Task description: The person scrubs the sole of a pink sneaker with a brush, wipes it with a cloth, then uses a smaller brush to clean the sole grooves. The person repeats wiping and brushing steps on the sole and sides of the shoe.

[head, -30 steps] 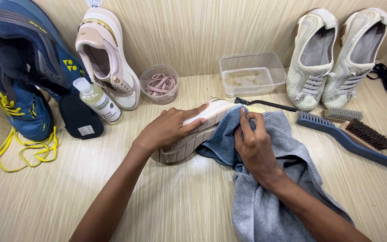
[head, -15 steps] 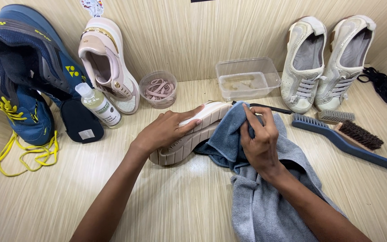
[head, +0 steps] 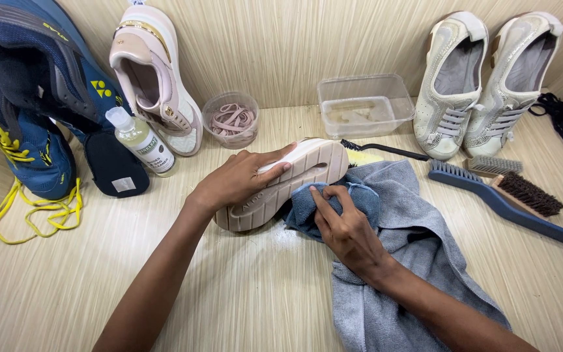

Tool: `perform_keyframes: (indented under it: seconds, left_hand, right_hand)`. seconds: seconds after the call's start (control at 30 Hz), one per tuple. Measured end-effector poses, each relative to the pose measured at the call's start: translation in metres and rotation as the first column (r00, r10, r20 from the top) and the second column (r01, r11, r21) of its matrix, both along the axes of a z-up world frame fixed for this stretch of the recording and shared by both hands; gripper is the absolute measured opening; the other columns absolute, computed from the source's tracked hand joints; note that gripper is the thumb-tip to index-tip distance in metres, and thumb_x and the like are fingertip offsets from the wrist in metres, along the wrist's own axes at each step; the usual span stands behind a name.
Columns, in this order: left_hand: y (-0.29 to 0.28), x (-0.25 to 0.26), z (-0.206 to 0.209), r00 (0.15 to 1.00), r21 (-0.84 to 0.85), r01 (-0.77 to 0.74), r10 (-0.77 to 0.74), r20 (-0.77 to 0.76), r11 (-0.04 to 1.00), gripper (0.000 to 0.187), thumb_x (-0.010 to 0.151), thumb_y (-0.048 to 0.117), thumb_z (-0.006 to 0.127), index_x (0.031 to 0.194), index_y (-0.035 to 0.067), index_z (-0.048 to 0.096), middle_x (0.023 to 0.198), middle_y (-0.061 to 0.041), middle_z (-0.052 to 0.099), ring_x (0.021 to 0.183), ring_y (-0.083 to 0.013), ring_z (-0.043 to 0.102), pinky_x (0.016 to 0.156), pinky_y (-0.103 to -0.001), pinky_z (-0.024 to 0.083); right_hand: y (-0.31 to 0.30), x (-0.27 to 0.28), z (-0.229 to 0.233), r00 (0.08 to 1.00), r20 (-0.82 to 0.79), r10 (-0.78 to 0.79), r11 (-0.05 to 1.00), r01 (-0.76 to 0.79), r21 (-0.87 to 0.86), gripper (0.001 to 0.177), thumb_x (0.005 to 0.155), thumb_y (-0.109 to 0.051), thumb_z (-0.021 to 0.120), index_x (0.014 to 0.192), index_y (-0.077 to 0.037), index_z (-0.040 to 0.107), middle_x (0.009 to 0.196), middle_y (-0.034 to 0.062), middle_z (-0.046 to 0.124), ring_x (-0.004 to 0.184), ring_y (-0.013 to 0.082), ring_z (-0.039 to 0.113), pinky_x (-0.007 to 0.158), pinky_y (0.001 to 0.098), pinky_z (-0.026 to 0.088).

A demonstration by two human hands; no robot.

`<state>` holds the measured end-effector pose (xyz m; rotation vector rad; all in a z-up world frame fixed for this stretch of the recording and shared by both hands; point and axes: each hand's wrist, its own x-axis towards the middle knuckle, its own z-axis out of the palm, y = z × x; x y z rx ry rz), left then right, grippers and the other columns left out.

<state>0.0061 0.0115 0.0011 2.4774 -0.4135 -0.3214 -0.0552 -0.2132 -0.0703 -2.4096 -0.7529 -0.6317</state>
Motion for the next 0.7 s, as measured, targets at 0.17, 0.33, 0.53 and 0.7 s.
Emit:
perform_keyframes:
  seconds: [0.17,0.33,0.53,0.7]
  left_hand:
    - [0.001,0.001,-0.001,1.0,-0.02,-0.017,0.017,-0.009,1.0,0.055,0.1,0.052,0.041,0.151,0.036,0.054,0.137,-0.015,0.069,0.114,-0.0528,0.067,0.099,-0.061,0.049]
    - [-0.002,-0.003,-0.002,1.0,-0.003,-0.012,0.012,-0.013,1.0,0.055,0.101,0.052,0.042,0.152,0.037,0.054,0.135,-0.015,0.07,0.114,-0.0513,0.068,0.099,-0.06,0.05]
    - [-0.002,-0.003,-0.006,1.0,0.031,0.003,-0.004,0.009,1.0,0.057,0.101,0.055,0.04,0.153,0.036,0.052,0.135,-0.016,0.07,0.114,-0.0503,0.068,0.1,-0.06,0.049]
    - [0.003,-0.003,0.001,1.0,0.006,0.013,-0.013,-0.008,1.0,0.058,0.1,0.056,0.04,0.153,0.036,0.052,0.136,-0.016,0.07,0.116,-0.0514,0.067,0.101,-0.061,0.048]
  right_hand:
    - [-0.004,0.041,-0.023,0.984,0.175,-0.041,0.998,0.049,-0.042,0.039,0.096,-0.002,0.064,0.134,0.004,0.066,0.109,0.0097,0.049,0.088,0.0347,0.077,0.065,0.0414,0.068]
    - [0.008,0.031,-0.018,0.991,0.113,-0.076,0.974,0.098,-0.205,0.039,0.093,-0.002,0.065,0.131,0.005,0.066,0.105,0.0084,0.046,0.077,0.0329,0.078,0.058,0.0393,0.069]
    - [0.027,0.028,-0.005,0.957,-0.184,-0.225,0.934,0.158,-0.32,0.036,0.091,0.005,0.057,0.126,0.015,0.057,0.111,0.0172,0.048,0.074,0.038,0.078,0.05,0.0382,0.068]
    - [0.029,0.02,0.006,0.988,-0.027,-0.154,0.908,0.13,-0.398,0.037,0.091,-0.001,0.061,0.124,0.014,0.058,0.108,0.014,0.047,0.075,0.0352,0.078,0.053,0.034,0.068]
